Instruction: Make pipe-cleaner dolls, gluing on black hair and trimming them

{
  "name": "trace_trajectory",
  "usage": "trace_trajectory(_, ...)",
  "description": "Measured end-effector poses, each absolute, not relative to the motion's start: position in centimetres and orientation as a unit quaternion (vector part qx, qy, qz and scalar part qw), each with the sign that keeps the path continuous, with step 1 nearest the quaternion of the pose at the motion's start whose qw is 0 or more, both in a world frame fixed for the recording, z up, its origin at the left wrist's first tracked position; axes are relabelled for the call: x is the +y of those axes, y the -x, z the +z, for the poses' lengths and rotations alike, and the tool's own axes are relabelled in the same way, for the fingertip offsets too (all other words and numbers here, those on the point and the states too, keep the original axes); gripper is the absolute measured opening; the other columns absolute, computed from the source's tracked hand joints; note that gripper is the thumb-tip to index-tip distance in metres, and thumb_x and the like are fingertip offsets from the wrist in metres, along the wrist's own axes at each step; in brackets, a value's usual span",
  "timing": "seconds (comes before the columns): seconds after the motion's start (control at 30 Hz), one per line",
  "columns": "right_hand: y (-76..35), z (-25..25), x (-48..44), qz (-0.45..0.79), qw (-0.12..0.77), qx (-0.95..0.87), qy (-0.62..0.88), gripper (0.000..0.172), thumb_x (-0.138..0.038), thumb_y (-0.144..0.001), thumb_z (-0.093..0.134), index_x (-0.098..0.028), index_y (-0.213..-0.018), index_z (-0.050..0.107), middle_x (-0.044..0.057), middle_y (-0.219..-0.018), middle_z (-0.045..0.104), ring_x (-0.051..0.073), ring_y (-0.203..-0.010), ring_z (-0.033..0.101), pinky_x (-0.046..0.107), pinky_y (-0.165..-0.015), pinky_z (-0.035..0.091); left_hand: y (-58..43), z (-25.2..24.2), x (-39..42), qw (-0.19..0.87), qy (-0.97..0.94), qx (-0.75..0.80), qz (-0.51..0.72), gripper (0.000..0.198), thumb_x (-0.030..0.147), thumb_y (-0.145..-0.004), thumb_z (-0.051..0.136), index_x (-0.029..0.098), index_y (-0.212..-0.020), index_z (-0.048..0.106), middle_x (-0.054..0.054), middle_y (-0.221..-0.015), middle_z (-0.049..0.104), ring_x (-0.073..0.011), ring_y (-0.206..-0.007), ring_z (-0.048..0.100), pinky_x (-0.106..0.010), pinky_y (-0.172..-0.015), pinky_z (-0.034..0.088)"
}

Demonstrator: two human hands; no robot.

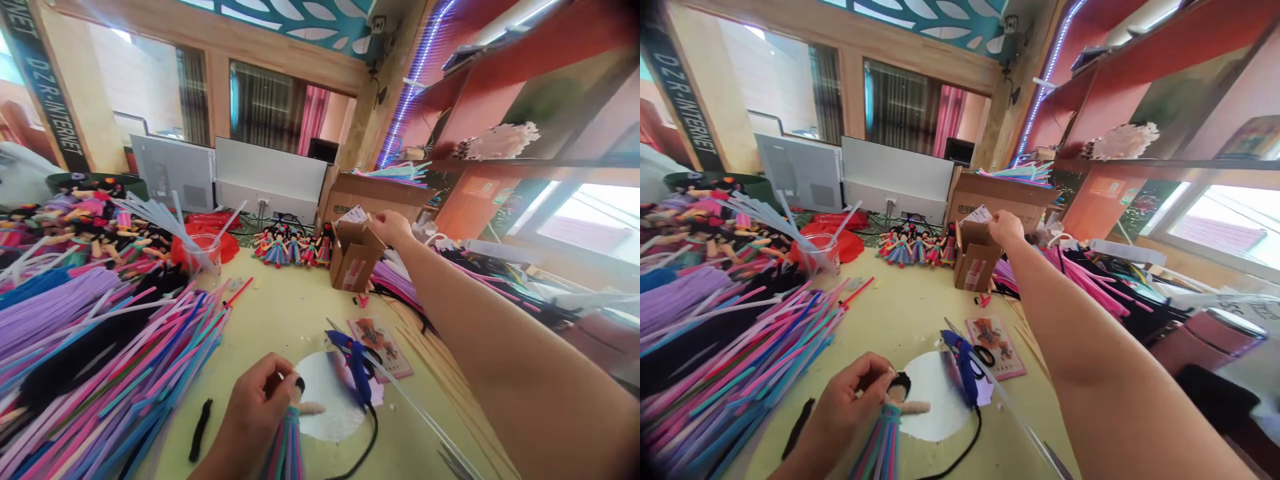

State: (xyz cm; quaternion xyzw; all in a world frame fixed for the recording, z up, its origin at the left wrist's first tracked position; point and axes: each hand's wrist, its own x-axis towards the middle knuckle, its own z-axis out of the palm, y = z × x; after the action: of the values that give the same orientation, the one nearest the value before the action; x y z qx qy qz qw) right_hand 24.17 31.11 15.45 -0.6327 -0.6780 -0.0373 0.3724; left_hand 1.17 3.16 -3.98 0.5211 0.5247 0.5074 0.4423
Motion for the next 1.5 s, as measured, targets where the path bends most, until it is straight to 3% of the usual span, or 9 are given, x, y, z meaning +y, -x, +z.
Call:
trace_trajectory(0.2,-19.5,15.0,31.4,-0.030,0.336,-0.708,0.620,0.022,-0.015,-0.079,0.060,-0.014,-0.099,0.070,0.012,-0.108,0.069,0.028,-0.107,0.060,0.042,-0.096,0.043,-0.1,-3.3,4.1,0.535,-0.391,0.506,0.553,0.025,0.041,-0.074,0.068,0.017,-0.083,0.065,0.002,-0.057,0.056,-0.0113,-0.056,0.051,-0.022,-0.056,0.037)
trace_trajectory(0.37,-12.6,14.3,22.6,0.133,0.424,-0.759,0.476,0.024,-0.022,-0.086,0.052,-0.012,-0.102,0.067,0.006,-0.088,0.068,0.019,-0.085,0.064,0.034,-0.074,0.050,0.5,-2.9,4.4,0.569,-0.343,0.455,0.593,0.031,0.041,-0.066,0.075,0.015,-0.079,0.065,0.001,-0.065,0.060,-0.0062,-0.050,0.041,-0.021,-0.051,0.030)
trace_trajectory(0.5,-10.8,9.3,11.7,0.262,0.428,-0.770,0.393,0.022,-0.030,-0.087,0.053,-0.020,-0.101,0.067,0.004,-0.086,0.068,0.018,-0.082,0.064,0.032,-0.074,0.051,1.6,-2.1,4.5,0.535,-0.371,0.459,0.605,0.031,0.040,-0.064,0.075,0.014,-0.078,0.065,0.002,-0.062,0.056,-0.0062,-0.051,0.040,-0.022,-0.051,0.031)
trace_trajectory(0.63,-15.1,2.3,3.9,0.311,0.346,-0.764,0.446,0.016,-0.036,-0.085,0.058,-0.028,-0.094,0.068,0.005,-0.091,0.072,0.023,-0.083,0.064,0.038,-0.076,0.051,3.3,-1.8,3.8,0.440,-0.443,0.502,0.599,0.026,0.038,-0.069,0.070,0.015,-0.079,0.066,0.004,-0.062,0.054,-0.0076,-0.055,0.041,-0.022,-0.054,0.033)
trace_trajectory(0.77,-21.7,-2.5,0.4,0.333,0.280,-0.737,0.518,0.015,-0.042,-0.082,0.058,-0.033,-0.089,0.068,0.006,-0.089,0.071,0.027,-0.080,0.064,0.043,-0.074,0.050,4.9,-2.1,2.0,0.401,-0.520,0.570,0.494,0.026,0.040,-0.072,0.066,0.015,-0.080,0.068,0.001,-0.068,0.060,-0.0114,-0.063,0.050,-0.024,-0.060,0.038)
trace_trajectory(0.97,-28.1,-4.8,-0.2,0.275,0.278,-0.702,0.595,0.019,-0.044,-0.081,0.058,-0.035,-0.094,0.067,0.006,-0.094,0.072,0.029,-0.081,0.065,0.045,-0.078,0.049,5.5,-3.1,0.6,0.325,-0.634,0.633,0.302,0.016,0.030,-0.070,0.061,0.016,-0.068,0.068,-0.001,-0.062,0.062,-0.0147,-0.061,0.053,-0.027,-0.058,0.035)
trace_trajectory(1.2,-27.6,-6.1,4.9,0.185,0.327,-0.667,0.644,0.033,-0.041,-0.081,0.052,-0.020,-0.102,0.066,0.006,-0.089,0.071,0.020,-0.075,0.065,0.033,-0.071,0.050,3.5,-1.8,1.2,0.318,-0.664,0.616,0.280,0.021,0.034,-0.073,0.058,0.016,-0.073,0.069,0.000,-0.066,0.064,-0.0152,-0.064,0.054,-0.026,-0.059,0.037)
trace_trajectory(1.3,-25.7,-5.9,7.7,0.184,0.318,-0.678,0.636,0.035,-0.041,-0.078,0.058,-0.020,-0.105,0.067,0.006,-0.099,0.072,0.022,-0.089,0.065,0.032,-0.078,0.049,1.8,-0.6,1.1,0.332,-0.681,0.592,0.276,0.024,0.037,-0.074,0.058,0.016,-0.077,0.070,0.000,-0.071,0.067,-0.0149,-0.068,0.056,-0.025,-0.063,0.040)
trace_trajectory(1.5,-23.1,-6.1,10.5,0.191,0.263,-0.678,0.659,0.032,-0.043,-0.078,0.061,-0.019,-0.097,0.071,0.009,-0.087,0.073,0.028,-0.091,0.067,0.033,-0.075,0.048,-0.9,1.0,1.6,0.304,-0.715,0.584,0.235,0.024,0.033,-0.076,0.056,0.015,-0.080,0.071,-0.002,-0.074,0.070,-0.0152,-0.071,0.059,-0.024,-0.064,0.040)
